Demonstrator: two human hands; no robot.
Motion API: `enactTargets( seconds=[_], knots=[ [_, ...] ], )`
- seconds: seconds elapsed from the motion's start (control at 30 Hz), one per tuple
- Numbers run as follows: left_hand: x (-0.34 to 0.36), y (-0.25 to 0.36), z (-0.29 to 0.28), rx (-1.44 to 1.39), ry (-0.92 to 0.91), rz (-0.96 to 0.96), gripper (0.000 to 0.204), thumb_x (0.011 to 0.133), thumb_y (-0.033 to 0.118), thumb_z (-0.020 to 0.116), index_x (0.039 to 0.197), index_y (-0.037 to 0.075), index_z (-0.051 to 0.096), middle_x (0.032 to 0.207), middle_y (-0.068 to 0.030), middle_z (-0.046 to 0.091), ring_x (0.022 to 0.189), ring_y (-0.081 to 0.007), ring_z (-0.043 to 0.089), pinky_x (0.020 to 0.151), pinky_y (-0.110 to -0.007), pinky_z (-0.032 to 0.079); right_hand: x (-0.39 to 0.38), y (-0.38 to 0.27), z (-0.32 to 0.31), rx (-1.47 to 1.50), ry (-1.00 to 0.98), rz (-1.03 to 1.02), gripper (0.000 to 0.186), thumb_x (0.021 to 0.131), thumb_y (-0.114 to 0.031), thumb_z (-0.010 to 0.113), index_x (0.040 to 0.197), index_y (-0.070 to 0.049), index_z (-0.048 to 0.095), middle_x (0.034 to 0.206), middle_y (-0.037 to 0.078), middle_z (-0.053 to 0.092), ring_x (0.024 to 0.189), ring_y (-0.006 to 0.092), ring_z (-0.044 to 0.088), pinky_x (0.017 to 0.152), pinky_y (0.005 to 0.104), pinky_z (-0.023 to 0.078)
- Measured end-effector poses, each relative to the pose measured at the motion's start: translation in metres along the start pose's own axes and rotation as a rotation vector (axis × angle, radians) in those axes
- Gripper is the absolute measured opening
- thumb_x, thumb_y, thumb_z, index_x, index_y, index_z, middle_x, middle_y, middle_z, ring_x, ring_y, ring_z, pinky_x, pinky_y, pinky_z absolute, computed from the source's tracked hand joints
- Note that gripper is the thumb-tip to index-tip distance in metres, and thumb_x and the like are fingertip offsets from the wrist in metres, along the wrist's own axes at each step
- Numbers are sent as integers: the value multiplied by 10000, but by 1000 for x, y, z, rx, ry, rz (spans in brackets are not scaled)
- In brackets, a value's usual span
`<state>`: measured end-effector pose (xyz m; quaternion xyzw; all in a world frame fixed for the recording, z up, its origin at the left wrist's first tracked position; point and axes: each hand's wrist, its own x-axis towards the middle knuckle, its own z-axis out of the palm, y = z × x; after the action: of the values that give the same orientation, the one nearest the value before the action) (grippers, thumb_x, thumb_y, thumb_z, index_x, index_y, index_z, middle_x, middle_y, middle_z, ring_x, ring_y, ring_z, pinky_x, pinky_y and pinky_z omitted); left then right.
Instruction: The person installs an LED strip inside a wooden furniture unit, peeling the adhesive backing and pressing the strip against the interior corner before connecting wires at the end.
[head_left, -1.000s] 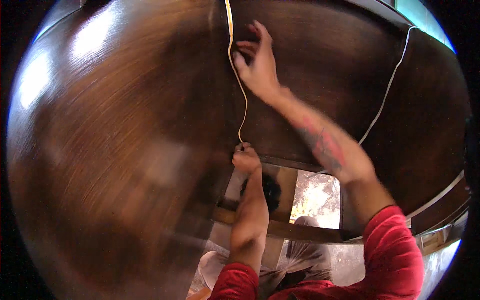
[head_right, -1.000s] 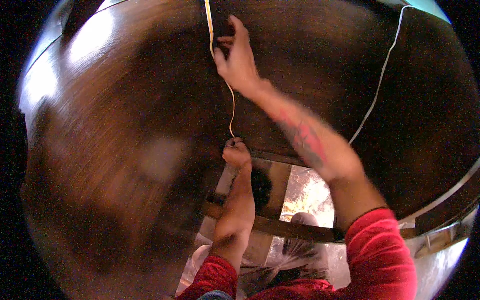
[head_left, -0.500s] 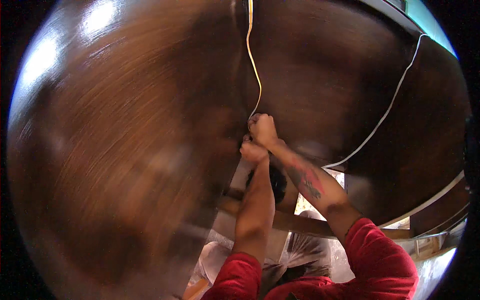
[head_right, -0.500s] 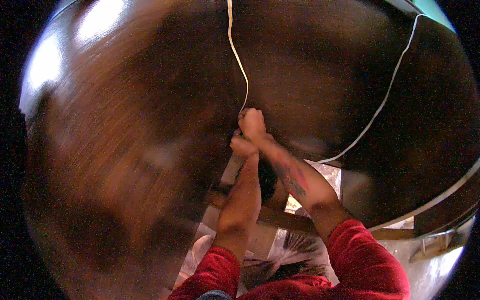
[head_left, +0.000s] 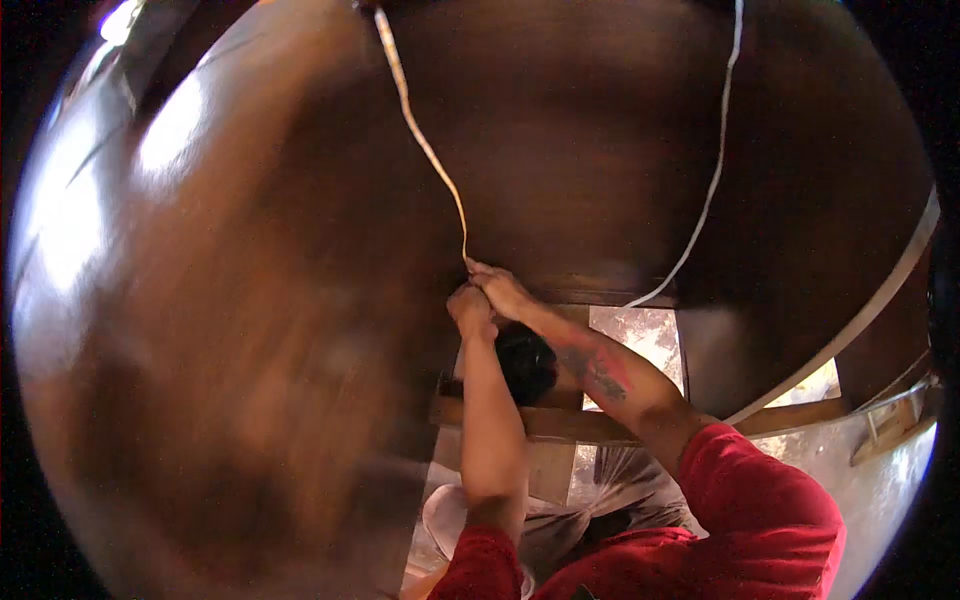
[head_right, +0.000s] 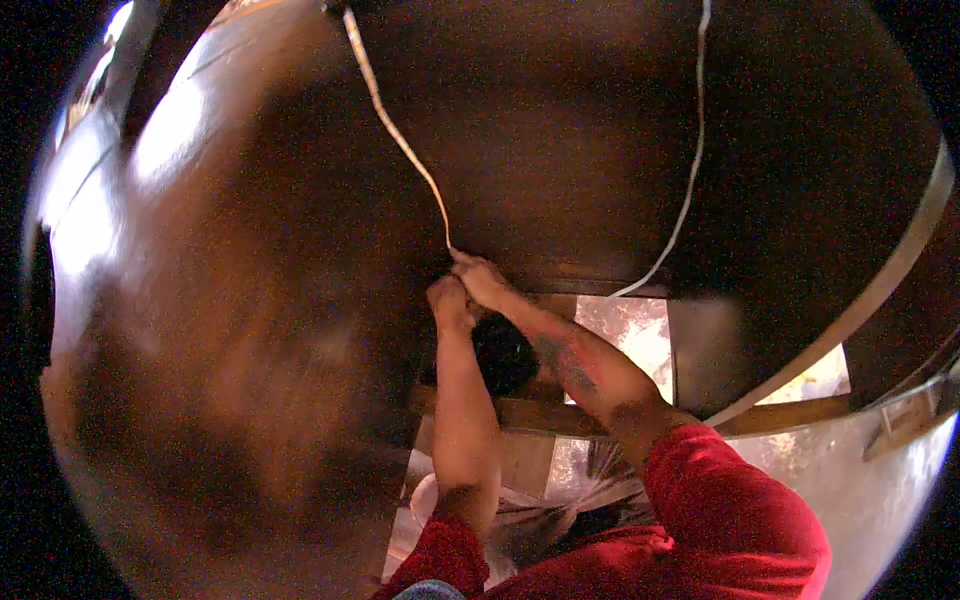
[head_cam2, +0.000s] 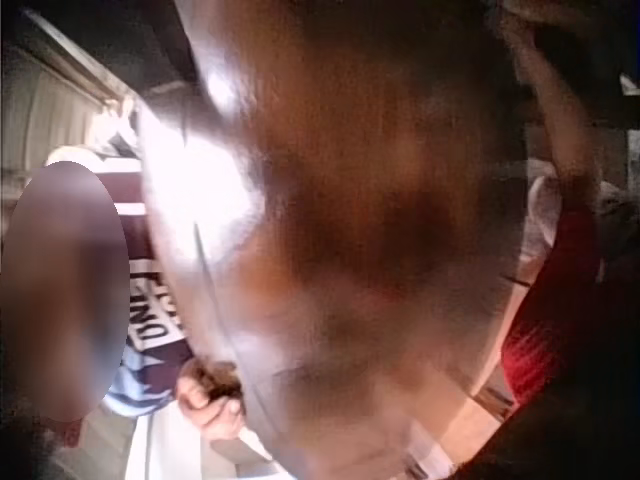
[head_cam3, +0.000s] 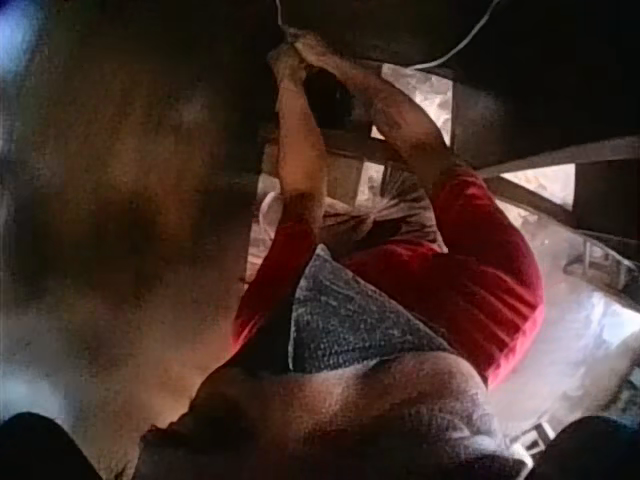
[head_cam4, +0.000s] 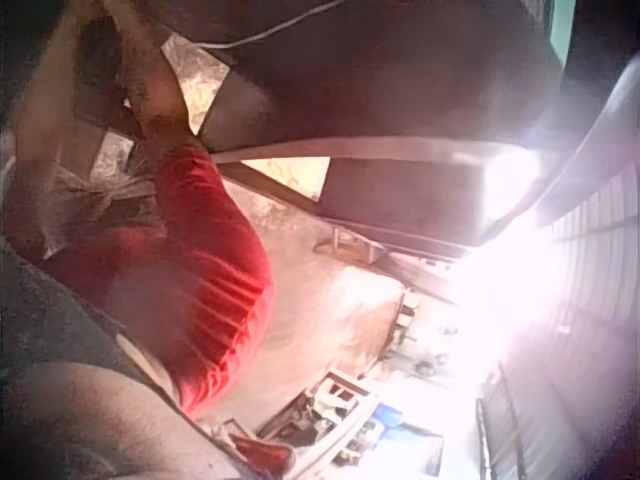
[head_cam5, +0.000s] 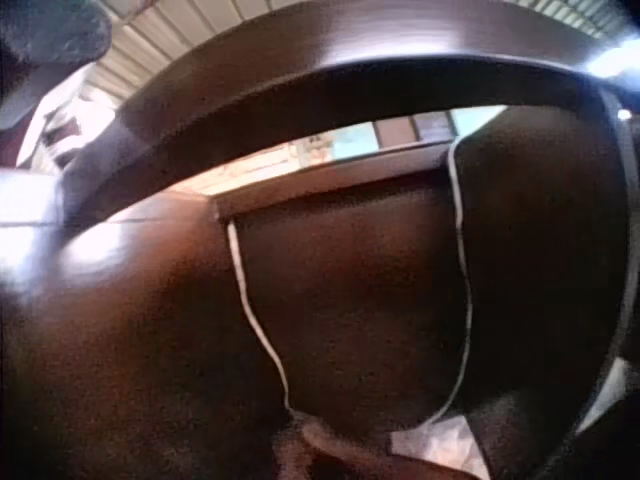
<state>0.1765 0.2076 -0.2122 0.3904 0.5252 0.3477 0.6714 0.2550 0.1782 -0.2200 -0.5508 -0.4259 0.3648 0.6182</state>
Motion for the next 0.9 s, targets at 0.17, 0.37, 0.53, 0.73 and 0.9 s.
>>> enactTargets(
  seconds=[0.17, 0.37, 0.53, 0.73, 0.9],
  knots=[
    [-85, 19, 26, 726, 49, 814, 232, 865, 144, 587, 994, -33, 663, 1011, -257, 687, 882, -361, 698, 751, -430, 542, 9, 47, -34, -182, 70, -129, 435, 954, -214, 529, 1345, -25, 547, 1296, 170, 600, 1180, 265, 576, 993, 362, 442],
    [-79, 62, 28, 2048, -78, 1435, 269, 904, 172, 532, 1077, 51, 699, 1223, -100, 602, 1298, -312, 445, 1066, -427, 330, -6, 12, -17, -580, 52, -168, 498, 871, -239, 615, 1329, -54, 555, 1242, 235, 619, 1156, 374, 592, 985, 435, 465],
    [-60, 116, 29, 2661, -26, 1338, 451, 969, 248, 428, 1375, 102, 558, 1453, -112, 483, 1409, -320, 343, 1177, -507, 167, -6, 21, -17, -417, 137, -136, 560, 852, -208, 616, 1382, -62, 514, 1285, 237, 588, 1232, 402, 523, 1047, 442, 413],
    [-75, 146, 32, 2761, -27, 1332, 518, 1003, 259, 380, 1512, 161, 369, 1568, -51, 350, 1486, -271, 220, 1212, -513, 88, -8, 28, -15, -509, 164, -157, 662, 793, -122, 576, 1424, 25, 442, 1332, 276, 546, 1311, 409, 449, 1098, 457, 364],
    [-94, 184, 35, 2708, 102, 1448, 543, 998, 290, 398, 1521, 151, 347, 1570, -50, 346, 1486, -278, 216, 1214, -505, 98, -13, 29, -11, -693, 175, -191, 714, 804, -192, 578, 1462, 13, 390, 1432, 245, 459, 1366, 373, 372, 1152, 463, 257]
  ],
)
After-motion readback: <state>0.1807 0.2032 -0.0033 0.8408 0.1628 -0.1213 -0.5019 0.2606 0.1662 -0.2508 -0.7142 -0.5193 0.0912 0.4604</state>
